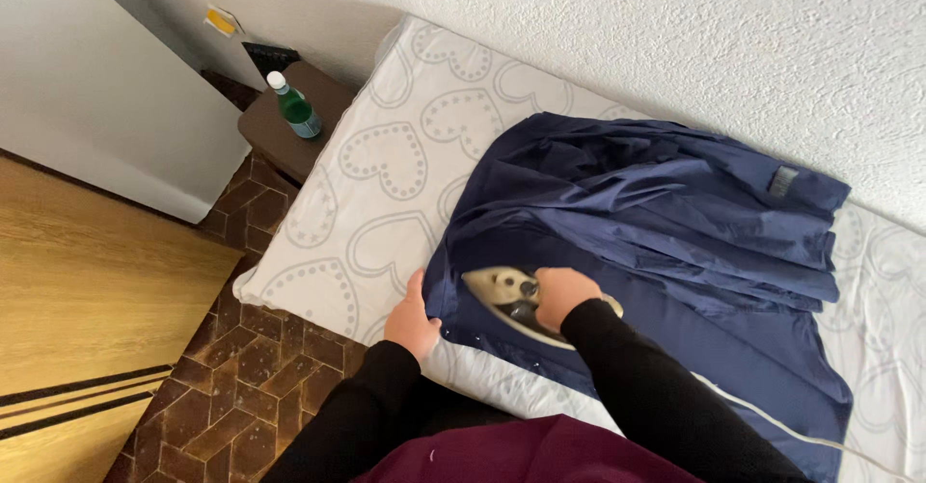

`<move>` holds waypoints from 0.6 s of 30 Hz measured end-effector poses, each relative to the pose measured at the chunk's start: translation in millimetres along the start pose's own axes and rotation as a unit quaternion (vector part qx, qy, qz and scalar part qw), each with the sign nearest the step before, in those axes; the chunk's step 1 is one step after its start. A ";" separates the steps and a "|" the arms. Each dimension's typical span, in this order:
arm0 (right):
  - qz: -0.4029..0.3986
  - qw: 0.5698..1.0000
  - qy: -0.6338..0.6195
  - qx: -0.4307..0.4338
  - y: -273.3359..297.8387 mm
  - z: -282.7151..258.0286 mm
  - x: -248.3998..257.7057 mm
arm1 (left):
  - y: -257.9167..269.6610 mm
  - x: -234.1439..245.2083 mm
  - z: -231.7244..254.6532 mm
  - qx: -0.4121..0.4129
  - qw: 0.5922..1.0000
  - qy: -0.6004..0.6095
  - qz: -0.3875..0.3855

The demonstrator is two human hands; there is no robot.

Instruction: The person irons a dark blue shirt on an ironing board. They smooth the fabric with their hands and move the iron back and forth across the shirt to remove wrinkles.

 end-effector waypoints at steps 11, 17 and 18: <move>-0.074 0.983 0.120 0.113 44.3 43.3 -22.3 | -2.0 -3.6 -2.4 0.011 0.998 0.040 0.037; -0.085 0.972 0.163 0.146 45.3 81.5 -25.6 | 8.9 -9.3 5.9 0.022 0.998 0.003 0.060; -0.088 0.969 0.172 0.152 43.6 81.9 -24.7 | 12.8 -7.9 11.2 0.028 0.998 -0.008 0.060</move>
Point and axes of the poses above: each hand's wrist, its own y-axis away from the middle knuckle, its own x-axis out of the back of the hand, z = x × y, the point moved 2 cm from there along -y, towards the middle knuckle
